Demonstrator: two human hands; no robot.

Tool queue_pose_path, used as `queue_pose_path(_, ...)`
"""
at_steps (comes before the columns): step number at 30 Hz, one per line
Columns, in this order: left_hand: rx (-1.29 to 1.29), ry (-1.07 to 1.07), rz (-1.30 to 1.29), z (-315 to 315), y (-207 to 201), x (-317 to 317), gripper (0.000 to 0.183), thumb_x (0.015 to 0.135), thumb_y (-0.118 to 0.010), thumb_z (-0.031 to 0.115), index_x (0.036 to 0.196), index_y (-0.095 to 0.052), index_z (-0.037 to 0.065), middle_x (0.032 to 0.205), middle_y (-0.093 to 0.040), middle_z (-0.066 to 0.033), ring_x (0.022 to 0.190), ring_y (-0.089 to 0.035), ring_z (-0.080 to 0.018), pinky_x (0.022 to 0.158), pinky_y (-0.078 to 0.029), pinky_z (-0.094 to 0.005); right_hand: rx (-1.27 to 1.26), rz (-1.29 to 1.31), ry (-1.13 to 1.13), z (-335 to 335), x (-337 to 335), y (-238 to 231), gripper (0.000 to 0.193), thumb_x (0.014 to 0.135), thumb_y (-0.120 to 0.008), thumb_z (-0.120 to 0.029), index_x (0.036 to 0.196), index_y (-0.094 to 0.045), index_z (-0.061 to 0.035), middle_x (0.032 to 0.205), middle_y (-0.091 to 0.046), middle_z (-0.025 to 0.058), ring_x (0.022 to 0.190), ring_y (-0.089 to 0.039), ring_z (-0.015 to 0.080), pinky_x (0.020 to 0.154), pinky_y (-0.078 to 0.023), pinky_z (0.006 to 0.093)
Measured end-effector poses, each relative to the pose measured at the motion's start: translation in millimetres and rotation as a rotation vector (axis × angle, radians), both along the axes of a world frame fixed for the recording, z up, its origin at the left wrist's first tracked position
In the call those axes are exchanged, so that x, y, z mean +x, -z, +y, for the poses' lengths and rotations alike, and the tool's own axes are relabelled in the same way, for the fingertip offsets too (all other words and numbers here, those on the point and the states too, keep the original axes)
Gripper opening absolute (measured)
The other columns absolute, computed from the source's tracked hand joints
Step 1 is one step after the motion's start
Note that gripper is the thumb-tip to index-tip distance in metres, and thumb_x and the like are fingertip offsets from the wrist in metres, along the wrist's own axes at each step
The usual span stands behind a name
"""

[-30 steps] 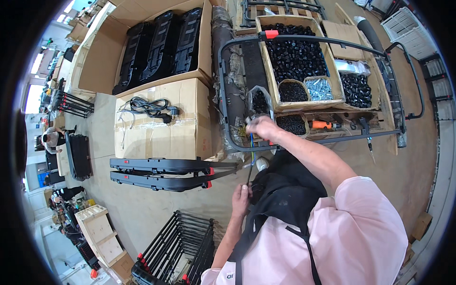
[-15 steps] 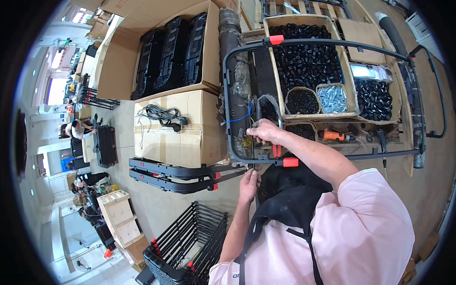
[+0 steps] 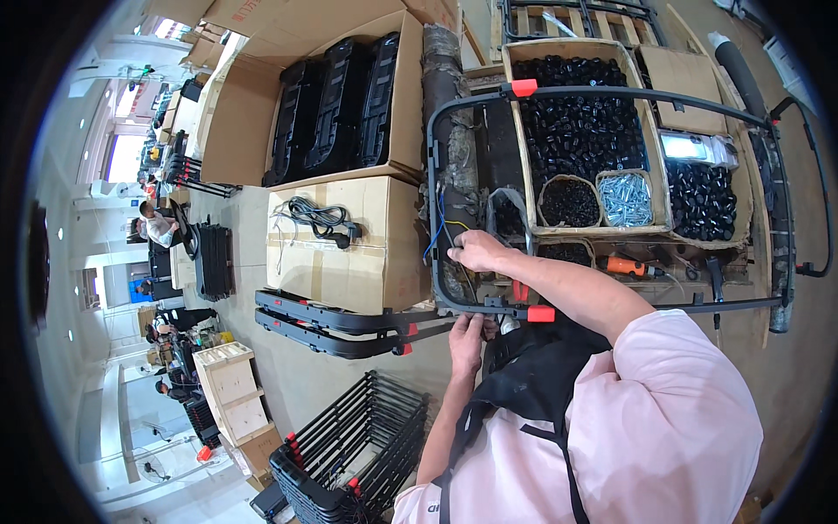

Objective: The person assembles a leaf blower by connecting frame parts and plastic connectors to the leaf blower body, then securing the main motor unit with screws using an electric screwdriver.

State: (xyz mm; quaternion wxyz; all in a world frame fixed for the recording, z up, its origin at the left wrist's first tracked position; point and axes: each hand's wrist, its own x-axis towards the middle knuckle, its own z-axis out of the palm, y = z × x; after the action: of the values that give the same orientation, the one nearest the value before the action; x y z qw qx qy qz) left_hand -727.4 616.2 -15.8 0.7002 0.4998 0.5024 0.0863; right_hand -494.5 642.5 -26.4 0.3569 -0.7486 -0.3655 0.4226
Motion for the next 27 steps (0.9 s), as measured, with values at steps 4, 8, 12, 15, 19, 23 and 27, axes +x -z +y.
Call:
queue_pose_path(4,-0.04,0.024,0.027,5.9,-0.5,-1.9,0.024,0.108,-0.06,0.02,0.103,-0.069,-0.002,0.092,-0.077,-0.0096,0.078,-0.07,-0.0132,0.072,-0.056,-0.0274,-0.008,0.041,0.013,-2.2,-2.6,0.8,0.053,0.1,-0.064,-0.042,0.118,-0.07,0.0067,0.104,-0.073,0.0298,0.106,-0.071,0.0425,0.092,-0.053,0.0487)
queue_pose_path(8,-0.057,0.04,-0.017,12.2,3.8,-5.7,0.025,0.108,-0.06,0.02,0.104,-0.069,-0.002,0.096,-0.078,-0.0104,0.081,-0.072,-0.0145,0.074,-0.057,-0.0282,-0.036,0.032,-0.108,-2.3,11.5,-0.5,0.052,0.099,-0.066,-0.042,0.118,-0.071,0.0058,0.092,-0.074,0.0206,0.08,-0.072,0.0305,0.081,-0.055,0.0425)
queue_pose_path(12,-0.043,0.05,-0.018,12.9,4.4,-3.7,0.025,0.109,-0.059,0.021,0.105,-0.069,-0.002,0.098,-0.079,-0.0114,0.083,-0.074,-0.0156,0.077,-0.058,-0.029,-0.051,-0.18,-0.081,-17.0,63.0,1.0,0.031,0.09,-0.07,-0.027,0.105,-0.078,-0.0014,0.093,-0.076,0.0201,0.088,-0.074,0.0329,0.082,-0.057,0.0444)
queue_pose_path(15,-0.054,0.048,-0.027,12.3,7.3,-6.2,0.025,0.109,-0.059,0.021,0.106,-0.069,-0.002,0.098,-0.079,-0.0113,0.083,-0.074,-0.0156,0.077,-0.058,-0.0295,-0.208,-0.63,-0.197,-13.9,73.1,10.1,0.02,0.08,-0.067,-0.013,0.088,-0.078,0.0012,0.092,-0.075,0.0272,0.091,-0.075,0.0391,0.082,-0.058,0.0473)
queue_pose_path(19,-0.107,0.01,-0.043,12.3,5.3,-5.9,0.024,0.109,-0.059,0.021,0.106,-0.069,-0.001,0.097,-0.078,-0.0101,0.083,-0.073,-0.015,0.077,-0.058,-0.0296,-0.348,-0.915,-0.53,-12.5,58.4,38.4,0.02,0.087,-0.065,-0.019,0.094,-0.083,-0.0137,0.097,-0.08,0.0131,0.093,-0.076,0.0287,0.079,-0.056,0.0434)
queue_pose_path(23,-0.104,0.03,-0.047,12.8,4.8,-1.3,0.022,0.109,-0.058,0.019,0.109,-0.069,0.0,0.099,-0.077,-0.0093,0.083,-0.072,-0.0154,0.075,-0.057,-0.0291,-0.578,-1.032,-0.71,-5.7,44.0,83.3,0.026,0.095,-0.063,-0.023,0.111,-0.081,-0.0145,0.115,-0.078,0.0051,0.107,-0.073,0.0263,0.079,-0.053,0.0447)
queue_pose_path(27,-0.149,0.007,-0.036,16.8,5.9,-4.3,0.021,0.108,-0.058,0.019,0.107,-0.07,0.001,0.097,-0.077,-0.0076,0.083,-0.072,-0.0145,0.077,-0.057,-0.0295,-0.591,-1.185,-0.757,-11.5,31.5,105.4,0.027,0.099,-0.057,-0.018,0.104,-0.083,-0.0145,0.105,-0.079,0.0044,0.101,-0.074,0.0277,0.08,-0.052,0.0437)
